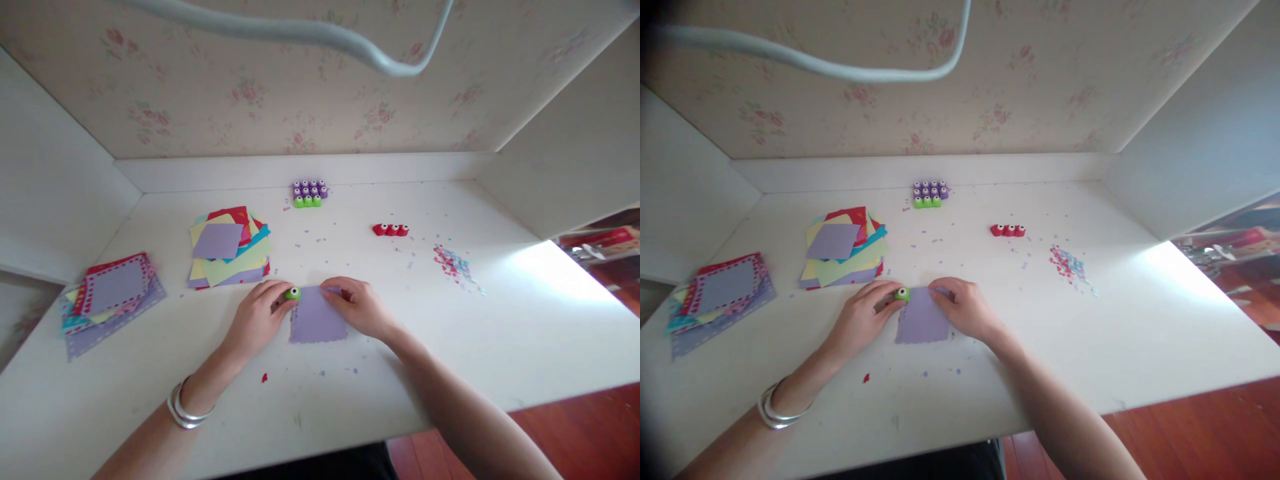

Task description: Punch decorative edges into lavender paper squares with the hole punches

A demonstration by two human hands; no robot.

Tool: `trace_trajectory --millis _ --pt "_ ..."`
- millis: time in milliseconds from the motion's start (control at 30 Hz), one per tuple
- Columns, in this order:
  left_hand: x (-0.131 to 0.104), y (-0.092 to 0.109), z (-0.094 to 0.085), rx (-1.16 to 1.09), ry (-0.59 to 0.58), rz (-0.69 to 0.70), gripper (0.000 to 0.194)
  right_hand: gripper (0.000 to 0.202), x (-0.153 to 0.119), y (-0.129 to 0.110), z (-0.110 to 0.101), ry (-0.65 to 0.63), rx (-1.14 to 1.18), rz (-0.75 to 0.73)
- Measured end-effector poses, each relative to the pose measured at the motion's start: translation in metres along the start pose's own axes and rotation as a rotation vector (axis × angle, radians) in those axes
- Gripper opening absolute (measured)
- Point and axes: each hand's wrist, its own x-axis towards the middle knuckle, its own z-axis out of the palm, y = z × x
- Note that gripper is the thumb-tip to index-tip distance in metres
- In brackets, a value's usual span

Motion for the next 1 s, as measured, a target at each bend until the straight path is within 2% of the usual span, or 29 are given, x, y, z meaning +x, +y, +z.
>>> trace_trajectory --millis 100,233,433,1000 --pt "0.0007 -0.0018 -0.0017 0.005 -0.011 0.024 0.025 0.025 -0.0028 -0.0052 0.0009 0.036 -0.263 -0.195" --pt "0.0018 -0.0028 -0.0067 -0.022 -0.069 0.024 0.029 0.034 -0.0046 -0.0078 0.0023 -0.055 -0.465 -0.311" --pt "0.0019 -0.0045 -0.0095 -0.018 -0.1 0.024 0.025 0.042 -0.0042 -0.0041 0.0013 -0.135 -0.546 -0.314" --pt "0.0022 -0.0048 -0.0061 -0.015 -0.106 0.032 0.025 0.042 -0.004 -0.0047 0.0009 -0.142 -0.573 -0.301"
